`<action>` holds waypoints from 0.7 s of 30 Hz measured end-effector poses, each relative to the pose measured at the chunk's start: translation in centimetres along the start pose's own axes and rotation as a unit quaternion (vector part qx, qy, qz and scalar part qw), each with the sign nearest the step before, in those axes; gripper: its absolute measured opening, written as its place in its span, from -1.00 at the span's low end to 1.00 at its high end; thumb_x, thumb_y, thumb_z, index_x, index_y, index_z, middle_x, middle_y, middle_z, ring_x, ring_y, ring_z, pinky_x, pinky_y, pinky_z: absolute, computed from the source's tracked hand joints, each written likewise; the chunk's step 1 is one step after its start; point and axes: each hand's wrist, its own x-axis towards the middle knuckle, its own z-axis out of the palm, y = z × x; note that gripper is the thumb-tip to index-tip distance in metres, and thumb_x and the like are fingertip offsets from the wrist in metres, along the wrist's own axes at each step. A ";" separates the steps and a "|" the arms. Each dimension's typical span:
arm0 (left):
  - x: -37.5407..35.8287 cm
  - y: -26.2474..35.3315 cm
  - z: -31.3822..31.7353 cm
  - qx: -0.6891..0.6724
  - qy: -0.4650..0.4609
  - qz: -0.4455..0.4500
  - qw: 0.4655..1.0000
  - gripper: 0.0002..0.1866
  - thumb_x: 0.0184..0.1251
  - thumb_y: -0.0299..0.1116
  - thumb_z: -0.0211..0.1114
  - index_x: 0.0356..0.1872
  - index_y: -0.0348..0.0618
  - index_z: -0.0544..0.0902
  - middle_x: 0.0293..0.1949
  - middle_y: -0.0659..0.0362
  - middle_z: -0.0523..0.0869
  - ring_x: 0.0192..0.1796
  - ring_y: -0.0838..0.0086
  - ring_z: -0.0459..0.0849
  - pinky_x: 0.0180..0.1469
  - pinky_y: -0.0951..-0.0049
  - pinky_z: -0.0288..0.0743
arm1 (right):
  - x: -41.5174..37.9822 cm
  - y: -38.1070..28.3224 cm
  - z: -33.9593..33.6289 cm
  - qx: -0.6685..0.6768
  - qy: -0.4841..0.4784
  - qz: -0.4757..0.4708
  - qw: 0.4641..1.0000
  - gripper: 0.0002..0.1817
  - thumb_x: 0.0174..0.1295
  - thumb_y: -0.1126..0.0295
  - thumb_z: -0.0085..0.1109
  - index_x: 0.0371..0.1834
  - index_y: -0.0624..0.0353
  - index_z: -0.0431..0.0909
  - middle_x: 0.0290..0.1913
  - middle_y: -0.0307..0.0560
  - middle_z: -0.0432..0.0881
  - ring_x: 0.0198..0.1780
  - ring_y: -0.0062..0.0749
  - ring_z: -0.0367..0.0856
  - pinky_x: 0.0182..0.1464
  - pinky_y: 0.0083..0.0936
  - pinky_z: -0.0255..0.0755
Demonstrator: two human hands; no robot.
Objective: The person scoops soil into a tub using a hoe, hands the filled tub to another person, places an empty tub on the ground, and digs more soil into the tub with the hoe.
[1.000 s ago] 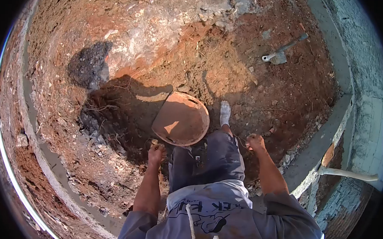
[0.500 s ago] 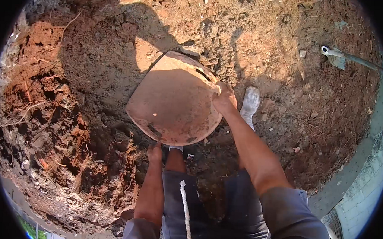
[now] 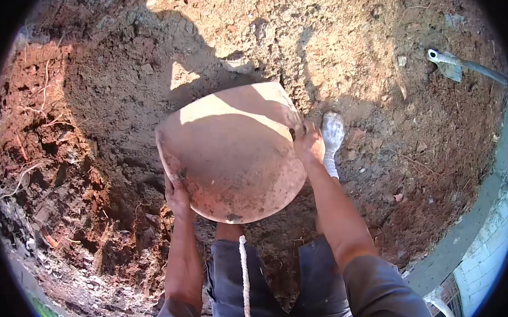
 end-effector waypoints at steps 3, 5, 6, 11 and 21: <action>1.7 7.6 3.4 0.064 -0.098 0.032 0.993 -0.46 0.52 -0.15 0.03 0.35 -0.30 0.35 0.08 0.08 0.59 0.02 0.43 0.59 0.07 0.43 0.49 | -1.6 5.8 -0.2 -0.017 -0.041 0.140 0.989 -0.58 0.25 0.19 -0.01 0.10 0.16 0.48 -0.02 0.33 0.61 0.07 0.20 0.56 0.12 -0.07 0.44; 4.7 10.5 6.3 0.193 -0.116 0.055 0.973 -0.46 0.53 -0.12 0.02 0.35 -0.30 0.36 0.10 0.10 0.58 0.06 0.43 0.58 0.13 0.44 0.45 | -1.8 9.3 2.5 -0.005 -0.039 0.208 0.977 -0.55 0.22 0.19 0.00 0.14 0.12 0.52 0.02 0.30 0.62 0.07 0.18 0.59 0.14 -0.09 0.45; 8.5 6.3 7.1 0.124 -0.118 0.100 0.980 -0.46 0.52 -0.12 0.04 0.35 -0.29 0.37 0.08 0.08 0.60 0.05 0.43 0.58 0.14 0.43 0.44 | -2.1 9.5 2.6 -0.009 -0.058 0.219 0.974 -0.54 0.22 0.18 -0.01 0.15 0.13 0.53 0.03 0.30 0.62 0.07 0.18 0.59 0.15 -0.10 0.45; 11.2 8.2 11.5 -0.181 -0.236 0.039 0.954 -0.64 0.44 -0.34 0.19 0.15 -0.31 0.56 -0.02 0.00 0.67 -0.07 0.43 0.60 0.07 0.45 0.47 | -2.5 7.8 5.0 0.026 -0.146 0.205 0.968 -0.48 0.19 0.06 0.04 0.10 0.18 0.57 0.05 0.31 0.60 0.14 0.10 0.57 0.21 -0.16 0.41; 3.0 12.5 11.9 -0.059 -0.237 0.007 0.970 -0.66 0.41 -0.24 0.14 0.13 -0.12 0.54 0.03 0.11 0.55 0.06 0.27 0.55 0.17 0.32 0.44 | 8.2 5.8 -20.4 -0.018 -0.101 -0.040 0.994 -0.55 0.26 0.17 0.05 0.14 0.20 0.48 0.25 0.18 0.46 0.26 -0.01 0.48 0.30 -0.23 0.38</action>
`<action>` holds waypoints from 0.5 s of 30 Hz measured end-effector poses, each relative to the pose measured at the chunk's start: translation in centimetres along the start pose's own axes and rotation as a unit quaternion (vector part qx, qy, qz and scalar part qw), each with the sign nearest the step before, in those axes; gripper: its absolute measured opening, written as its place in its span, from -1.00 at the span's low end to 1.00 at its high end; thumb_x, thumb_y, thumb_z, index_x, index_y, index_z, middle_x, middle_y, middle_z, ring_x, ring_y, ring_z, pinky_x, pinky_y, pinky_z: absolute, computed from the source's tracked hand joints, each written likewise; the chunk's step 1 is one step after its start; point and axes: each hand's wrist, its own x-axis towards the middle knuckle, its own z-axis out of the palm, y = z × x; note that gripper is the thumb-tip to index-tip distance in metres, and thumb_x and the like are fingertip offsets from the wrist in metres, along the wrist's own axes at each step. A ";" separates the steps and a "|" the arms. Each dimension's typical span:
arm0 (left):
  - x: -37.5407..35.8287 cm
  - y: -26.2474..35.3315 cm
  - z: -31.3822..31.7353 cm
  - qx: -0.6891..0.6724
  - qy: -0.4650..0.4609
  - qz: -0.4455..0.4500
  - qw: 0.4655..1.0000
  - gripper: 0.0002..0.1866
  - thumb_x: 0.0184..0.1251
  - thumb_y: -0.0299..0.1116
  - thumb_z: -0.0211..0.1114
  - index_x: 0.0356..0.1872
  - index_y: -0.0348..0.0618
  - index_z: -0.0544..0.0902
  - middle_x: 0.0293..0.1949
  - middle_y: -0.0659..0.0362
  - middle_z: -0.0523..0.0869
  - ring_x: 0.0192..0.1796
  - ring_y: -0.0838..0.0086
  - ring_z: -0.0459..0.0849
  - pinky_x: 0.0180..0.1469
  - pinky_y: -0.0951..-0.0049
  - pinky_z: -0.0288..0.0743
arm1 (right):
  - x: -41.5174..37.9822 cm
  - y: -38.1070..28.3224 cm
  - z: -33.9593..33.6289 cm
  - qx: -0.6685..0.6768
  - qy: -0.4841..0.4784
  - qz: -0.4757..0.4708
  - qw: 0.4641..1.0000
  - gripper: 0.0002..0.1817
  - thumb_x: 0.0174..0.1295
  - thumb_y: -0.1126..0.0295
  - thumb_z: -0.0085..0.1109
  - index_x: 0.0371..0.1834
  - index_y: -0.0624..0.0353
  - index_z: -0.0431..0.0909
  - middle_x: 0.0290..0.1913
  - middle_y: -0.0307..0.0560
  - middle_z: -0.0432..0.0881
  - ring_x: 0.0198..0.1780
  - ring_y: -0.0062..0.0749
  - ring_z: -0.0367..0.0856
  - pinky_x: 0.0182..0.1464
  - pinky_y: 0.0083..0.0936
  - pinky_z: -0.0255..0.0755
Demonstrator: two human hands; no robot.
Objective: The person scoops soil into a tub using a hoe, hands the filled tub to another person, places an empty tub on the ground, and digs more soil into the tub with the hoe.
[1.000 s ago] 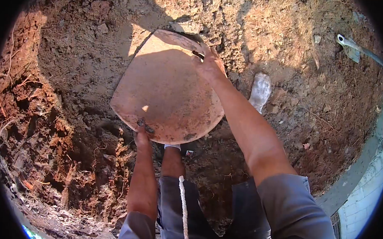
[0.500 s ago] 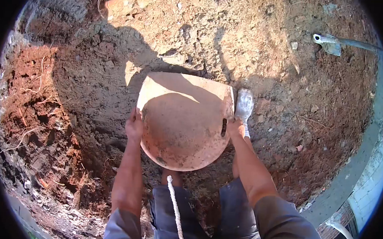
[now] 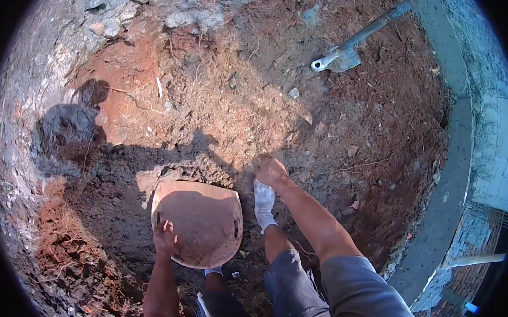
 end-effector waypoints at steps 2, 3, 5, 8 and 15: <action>-1.2 2.5 4.0 0.215 0.054 0.031 0.975 -0.66 0.37 -0.20 0.17 0.06 -0.15 0.60 -0.11 0.09 0.63 -0.06 0.31 0.62 0.01 0.35 0.52 | 2.3 2.8 -8.7 -0.065 0.068 0.008 0.996 -0.57 0.31 0.21 0.02 0.16 0.21 0.44 0.23 0.16 0.48 0.29 0.01 0.44 0.34 -0.26 0.33; -0.6 2.1 3.7 0.277 0.054 0.036 0.959 -0.67 0.35 -0.21 0.19 0.02 -0.17 0.62 -0.17 0.09 0.67 -0.11 0.33 0.64 -0.05 0.35 0.54 | 4.9 5.6 -11.9 -0.192 0.124 -0.026 0.973 -0.58 0.29 0.24 -0.05 0.14 0.24 0.43 0.19 0.13 0.49 0.23 -0.02 0.48 0.27 -0.25 0.38; -0.7 2.7 6.3 0.408 0.078 0.079 0.906 -0.76 0.31 -0.35 0.24 -0.12 -0.28 0.67 -0.39 0.08 0.73 -0.27 0.39 0.69 -0.14 0.41 0.54 | 5.3 6.1 -22.7 -0.299 0.115 -0.014 0.947 -0.53 0.32 0.32 -0.15 0.28 0.22 0.36 0.37 0.12 0.32 0.43 -0.11 0.23 0.42 -0.21 0.16; 0.7 2.2 12.4 0.342 0.054 0.050 0.937 -0.79 0.30 -0.37 0.29 -0.14 -0.29 0.66 -0.30 0.06 0.74 -0.23 0.41 0.68 -0.11 0.42 0.53 | 7.0 7.5 -35.5 -0.530 0.220 -0.002 0.819 -0.50 0.38 0.31 -0.23 0.39 0.05 0.30 0.51 0.00 0.15 0.58 -0.15 -0.07 0.54 -0.11 -0.18; -2.3 5.1 34.9 0.396 -0.020 0.030 0.917 -0.68 0.31 -0.15 0.20 -0.02 -0.07 0.66 -0.04 -0.03 0.72 0.01 0.13 0.69 0.06 0.26 0.56 | 9.0 16.7 -49.1 -0.657 0.217 0.143 0.708 -0.48 0.32 0.29 0.02 0.37 0.05 0.32 0.43 -0.08 0.30 0.46 -0.20 0.20 0.50 0.07 -0.18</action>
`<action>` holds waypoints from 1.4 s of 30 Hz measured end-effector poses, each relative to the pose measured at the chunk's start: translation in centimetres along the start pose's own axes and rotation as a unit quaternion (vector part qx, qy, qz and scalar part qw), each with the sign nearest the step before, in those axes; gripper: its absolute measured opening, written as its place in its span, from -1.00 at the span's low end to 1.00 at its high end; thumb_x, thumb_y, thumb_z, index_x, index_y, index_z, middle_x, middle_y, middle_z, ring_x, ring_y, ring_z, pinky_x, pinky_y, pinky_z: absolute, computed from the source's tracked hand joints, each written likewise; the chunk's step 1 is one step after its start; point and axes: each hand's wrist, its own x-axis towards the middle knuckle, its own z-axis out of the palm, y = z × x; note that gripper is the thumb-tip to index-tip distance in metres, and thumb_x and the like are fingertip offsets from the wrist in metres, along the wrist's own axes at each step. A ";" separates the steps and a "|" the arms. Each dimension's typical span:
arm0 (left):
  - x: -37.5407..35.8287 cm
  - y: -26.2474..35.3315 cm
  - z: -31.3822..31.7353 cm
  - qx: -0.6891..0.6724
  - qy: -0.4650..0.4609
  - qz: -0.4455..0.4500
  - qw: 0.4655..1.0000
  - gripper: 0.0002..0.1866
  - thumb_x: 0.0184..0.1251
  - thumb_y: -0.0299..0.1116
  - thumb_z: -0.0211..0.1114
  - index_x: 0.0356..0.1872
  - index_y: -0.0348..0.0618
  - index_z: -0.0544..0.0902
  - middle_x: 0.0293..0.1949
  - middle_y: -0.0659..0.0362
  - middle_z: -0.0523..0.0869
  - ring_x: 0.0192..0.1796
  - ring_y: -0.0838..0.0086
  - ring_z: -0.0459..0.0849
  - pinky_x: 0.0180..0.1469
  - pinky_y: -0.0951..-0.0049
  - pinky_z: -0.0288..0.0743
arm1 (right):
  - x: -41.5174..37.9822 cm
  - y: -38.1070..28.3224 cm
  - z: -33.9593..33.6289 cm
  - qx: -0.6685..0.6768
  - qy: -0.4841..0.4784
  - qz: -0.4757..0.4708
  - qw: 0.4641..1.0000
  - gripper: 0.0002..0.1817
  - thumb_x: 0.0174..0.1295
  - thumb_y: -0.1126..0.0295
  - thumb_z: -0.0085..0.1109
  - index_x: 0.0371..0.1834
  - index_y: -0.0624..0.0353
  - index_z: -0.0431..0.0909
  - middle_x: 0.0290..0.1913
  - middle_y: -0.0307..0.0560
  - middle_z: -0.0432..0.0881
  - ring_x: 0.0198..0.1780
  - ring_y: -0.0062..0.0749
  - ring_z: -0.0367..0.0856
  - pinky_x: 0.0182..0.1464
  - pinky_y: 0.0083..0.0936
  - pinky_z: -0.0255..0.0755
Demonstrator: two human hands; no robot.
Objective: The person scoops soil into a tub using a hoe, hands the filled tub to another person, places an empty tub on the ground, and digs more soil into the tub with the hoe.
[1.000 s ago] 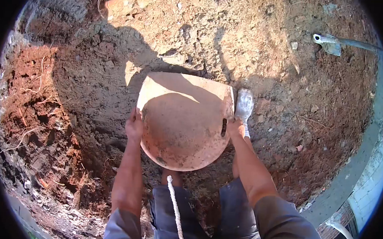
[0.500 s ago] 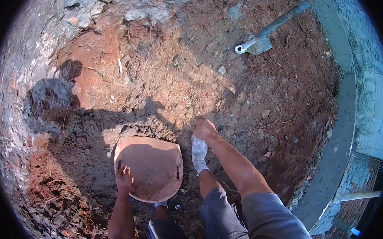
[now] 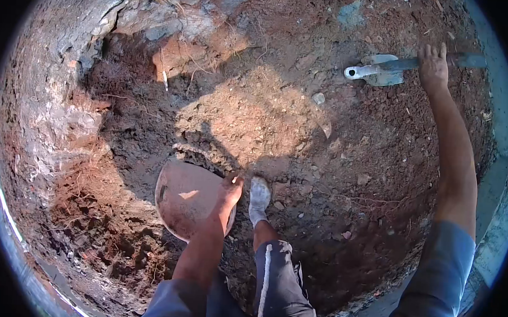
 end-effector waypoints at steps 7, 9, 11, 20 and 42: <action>-7.2 9.8 5.2 -0.094 -0.160 0.042 0.982 -0.63 0.33 -0.16 0.33 0.06 -0.13 0.65 -0.04 0.10 0.75 0.06 0.46 0.65 0.12 0.47 0.48 | -10.6 -12.8 17.2 0.357 -0.156 0.001 0.921 -0.56 0.15 0.20 0.19 0.06 0.20 0.54 -0.08 0.14 0.70 -0.06 0.01 0.71 -0.02 -0.24 0.61; -9.0 13.0 3.5 -0.007 -0.214 0.000 0.977 -0.62 0.35 -0.17 0.32 0.08 -0.16 0.63 -0.02 0.09 0.74 0.09 0.44 0.65 0.13 0.47 0.48 | -13.9 -17.0 16.5 0.461 -0.216 0.039 0.860 -0.54 0.08 0.17 0.19 -0.02 0.23 0.58 -0.14 0.21 0.70 -0.06 0.07 0.69 -0.01 -0.14 0.58; -9.9 12.0 4.0 -0.048 -0.251 0.006 0.967 -0.54 0.34 -0.14 0.34 0.14 -0.22 0.58 -0.01 0.05 0.74 0.12 0.41 0.65 0.17 0.47 0.47 | -16.6 -20.0 15.6 0.586 -0.241 0.069 0.770 -0.60 0.04 0.23 0.19 -0.09 0.26 0.59 -0.23 0.19 0.70 -0.17 0.01 0.72 -0.12 -0.20 0.60; -15.3 18.6 6.4 -0.057 -0.452 0.051 0.889 -0.16 0.19 -0.12 0.47 0.39 -0.22 0.23 0.14 -0.04 0.57 0.20 0.32 0.53 0.27 0.30 0.38 | -23.1 -17.4 -1.7 0.962 -0.133 0.193 0.137 -0.75 0.02 0.50 0.24 -0.23 0.30 0.46 -0.51 -0.14 0.54 -0.63 -0.47 0.54 -0.59 -0.49 0.42; -2.9 -3.5 -6.6 0.084 -0.211 0.097 0.969 -0.51 0.08 -0.09 0.48 -0.14 -0.32 0.63 -0.28 -0.11 0.73 -0.17 0.17 0.74 -0.07 0.25 0.56 | -23.6 -42.2 -13.1 0.890 -0.285 0.338 0.106 -0.89 0.09 0.41 0.15 -0.46 0.16 0.44 -0.59 -0.13 0.45 -0.64 -0.36 0.42 -0.56 -0.35 0.43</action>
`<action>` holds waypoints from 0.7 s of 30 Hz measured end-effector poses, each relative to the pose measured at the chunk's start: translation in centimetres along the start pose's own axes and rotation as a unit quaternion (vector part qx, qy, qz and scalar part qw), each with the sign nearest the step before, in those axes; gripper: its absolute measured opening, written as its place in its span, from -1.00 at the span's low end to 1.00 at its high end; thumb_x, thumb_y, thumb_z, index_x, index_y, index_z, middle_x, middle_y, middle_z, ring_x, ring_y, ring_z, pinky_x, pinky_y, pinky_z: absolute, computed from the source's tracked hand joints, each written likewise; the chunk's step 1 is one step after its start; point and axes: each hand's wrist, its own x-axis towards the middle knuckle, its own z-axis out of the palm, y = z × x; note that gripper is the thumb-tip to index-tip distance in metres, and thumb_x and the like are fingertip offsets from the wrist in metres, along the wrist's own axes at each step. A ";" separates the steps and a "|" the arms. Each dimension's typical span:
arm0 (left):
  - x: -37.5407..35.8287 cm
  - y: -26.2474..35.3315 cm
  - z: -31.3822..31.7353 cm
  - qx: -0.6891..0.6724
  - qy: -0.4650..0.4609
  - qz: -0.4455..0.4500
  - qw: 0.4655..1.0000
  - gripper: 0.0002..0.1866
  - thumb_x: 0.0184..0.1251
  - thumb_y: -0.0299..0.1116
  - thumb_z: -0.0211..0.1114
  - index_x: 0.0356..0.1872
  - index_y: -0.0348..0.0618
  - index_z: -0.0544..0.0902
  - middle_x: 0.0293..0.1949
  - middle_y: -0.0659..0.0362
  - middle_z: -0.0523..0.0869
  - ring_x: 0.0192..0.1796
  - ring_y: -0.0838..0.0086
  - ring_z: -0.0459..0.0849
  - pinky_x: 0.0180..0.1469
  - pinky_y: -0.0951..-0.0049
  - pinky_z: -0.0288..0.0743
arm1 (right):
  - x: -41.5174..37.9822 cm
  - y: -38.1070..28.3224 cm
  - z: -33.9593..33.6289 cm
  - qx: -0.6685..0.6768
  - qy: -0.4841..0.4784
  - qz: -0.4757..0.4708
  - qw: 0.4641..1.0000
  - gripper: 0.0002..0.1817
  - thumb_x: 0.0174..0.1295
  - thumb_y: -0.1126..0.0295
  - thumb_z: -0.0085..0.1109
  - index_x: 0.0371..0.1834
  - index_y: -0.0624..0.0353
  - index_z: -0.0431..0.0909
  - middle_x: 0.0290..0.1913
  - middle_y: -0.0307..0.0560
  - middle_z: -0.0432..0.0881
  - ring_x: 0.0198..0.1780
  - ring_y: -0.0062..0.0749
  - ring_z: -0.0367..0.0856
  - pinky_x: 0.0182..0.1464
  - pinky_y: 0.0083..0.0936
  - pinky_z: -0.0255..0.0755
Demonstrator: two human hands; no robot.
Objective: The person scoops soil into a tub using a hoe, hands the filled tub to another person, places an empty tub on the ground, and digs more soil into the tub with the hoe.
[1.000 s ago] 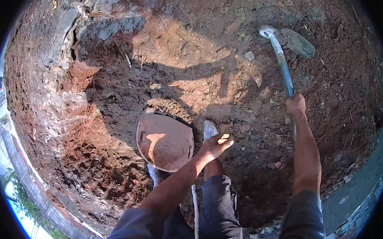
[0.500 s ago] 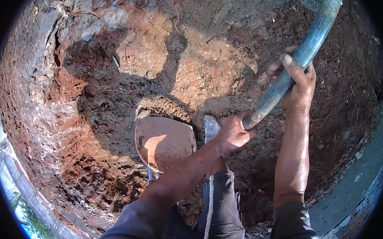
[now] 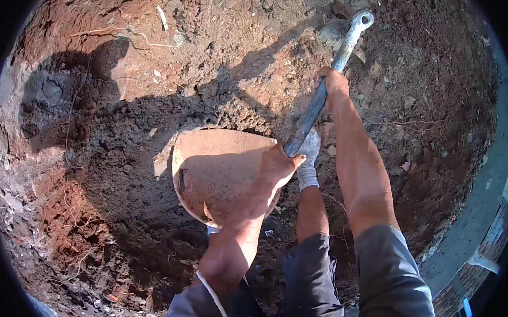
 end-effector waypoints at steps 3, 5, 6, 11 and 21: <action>-1.1 -0.4 -1.5 0.020 -0.028 -0.004 0.999 -0.51 0.08 -0.07 0.47 -0.12 -0.26 0.62 -0.25 -0.13 0.73 -0.12 0.14 0.74 -0.05 0.24 0.56 | -0.3 0.5 0.0 0.016 -0.005 -0.021 1.000 -0.87 0.11 0.39 0.14 -0.40 0.20 0.43 -0.61 -0.08 0.44 -0.66 -0.31 0.44 -0.58 -0.28 0.44; -2.1 -1.4 -2.1 0.022 -0.020 0.018 0.999 -0.53 0.07 -0.05 0.47 -0.14 -0.22 0.63 -0.28 -0.12 0.73 -0.15 0.10 0.74 -0.08 0.21 0.57 | -1.3 1.1 -0.3 0.034 -0.009 -0.013 0.999 -0.87 0.12 0.38 0.13 -0.39 0.19 0.42 -0.61 -0.10 0.43 -0.66 -0.32 0.44 -0.58 -0.29 0.44; -2.5 -1.8 -2.4 0.026 -0.015 0.030 0.999 -0.54 0.07 -0.04 0.47 -0.16 -0.20 0.64 -0.30 -0.12 0.73 -0.17 0.08 0.74 -0.09 0.19 0.58 | -2.8 1.2 -0.5 0.042 -0.017 -0.002 0.999 -0.88 0.12 0.38 0.12 -0.42 0.16 0.41 -0.60 -0.15 0.43 -0.65 -0.35 0.43 -0.58 -0.33 0.42; -12.2 -7.9 -3.2 0.156 0.059 -0.017 0.986 -0.57 0.08 0.02 0.41 -0.17 -0.07 0.63 -0.38 -0.03 0.74 -0.26 -0.02 0.72 -0.17 0.08 0.60 | -12.6 9.3 -1.2 0.109 -0.034 0.036 0.993 -0.86 0.10 0.41 0.12 -0.31 0.19 0.43 -0.52 -0.12 0.47 -0.58 -0.36 0.48 -0.51 -0.34 0.50; -29.3 -17.9 -8.0 0.155 0.061 -0.061 0.984 -0.70 -0.04 -0.22 0.48 -0.23 0.01 0.68 -0.39 0.04 0.73 -0.26 0.08 0.73 -0.19 0.19 0.58 | -30.5 15.6 -2.4 0.218 -0.167 0.177 0.945 -0.85 -0.10 0.55 0.26 -0.46 0.23 0.48 -0.53 -0.05 0.57 -0.49 -0.18 0.64 -0.35 -0.28 0.57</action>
